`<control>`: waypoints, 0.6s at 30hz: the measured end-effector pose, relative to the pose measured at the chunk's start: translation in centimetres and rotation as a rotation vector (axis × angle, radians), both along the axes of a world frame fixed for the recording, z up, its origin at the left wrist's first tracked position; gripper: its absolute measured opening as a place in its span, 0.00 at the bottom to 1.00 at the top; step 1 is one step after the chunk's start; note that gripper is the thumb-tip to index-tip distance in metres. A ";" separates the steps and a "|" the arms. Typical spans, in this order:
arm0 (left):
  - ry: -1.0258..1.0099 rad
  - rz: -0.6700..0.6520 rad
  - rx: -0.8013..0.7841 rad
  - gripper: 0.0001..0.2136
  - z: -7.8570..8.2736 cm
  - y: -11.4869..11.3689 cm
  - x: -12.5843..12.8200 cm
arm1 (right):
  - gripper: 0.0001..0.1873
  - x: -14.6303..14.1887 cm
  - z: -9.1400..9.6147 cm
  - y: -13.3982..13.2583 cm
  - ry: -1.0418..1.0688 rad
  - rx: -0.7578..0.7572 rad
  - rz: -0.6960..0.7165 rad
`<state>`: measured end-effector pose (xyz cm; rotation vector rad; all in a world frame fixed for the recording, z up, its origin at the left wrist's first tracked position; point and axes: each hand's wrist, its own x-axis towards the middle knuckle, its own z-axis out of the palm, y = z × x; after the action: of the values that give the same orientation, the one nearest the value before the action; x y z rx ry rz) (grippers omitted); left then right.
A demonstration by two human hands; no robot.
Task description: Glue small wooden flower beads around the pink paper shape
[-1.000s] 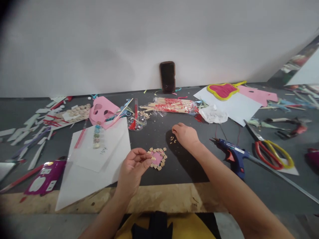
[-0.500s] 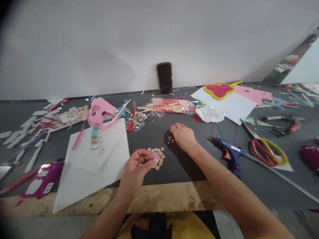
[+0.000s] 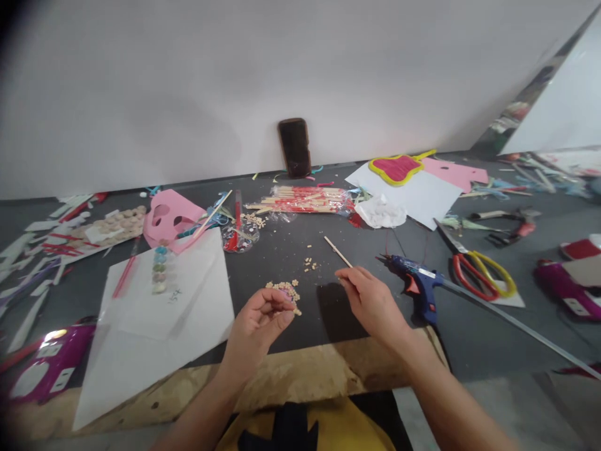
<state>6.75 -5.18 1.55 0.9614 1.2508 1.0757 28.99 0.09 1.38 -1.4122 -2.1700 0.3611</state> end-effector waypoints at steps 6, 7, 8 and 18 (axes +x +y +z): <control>0.553 -0.408 0.274 0.03 -0.1 0.9 2.3 | 0.09 2.5 0.9 -5.0 0.235 -0.135 -0.205; 0.617 -0.459 0.307 0.04 -0.4 1.1 2.7 | 0.08 2.7 1.1 -5.6 0.290 -0.175 -0.229; 0.668 -0.500 0.338 0.05 -0.7 1.4 3.0 | 0.08 2.9 1.2 -6.1 0.288 -0.181 -0.254; 0.962 -0.607 0.801 0.07 -4.3 4.1 2.6 | 0.03 3.1 2.5 -7.9 0.339 -0.240 -0.296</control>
<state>9.38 -1.12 -2.79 2.4869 1.0775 0.5828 32.12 -7.82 3.84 -1.6376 -1.6613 0.7099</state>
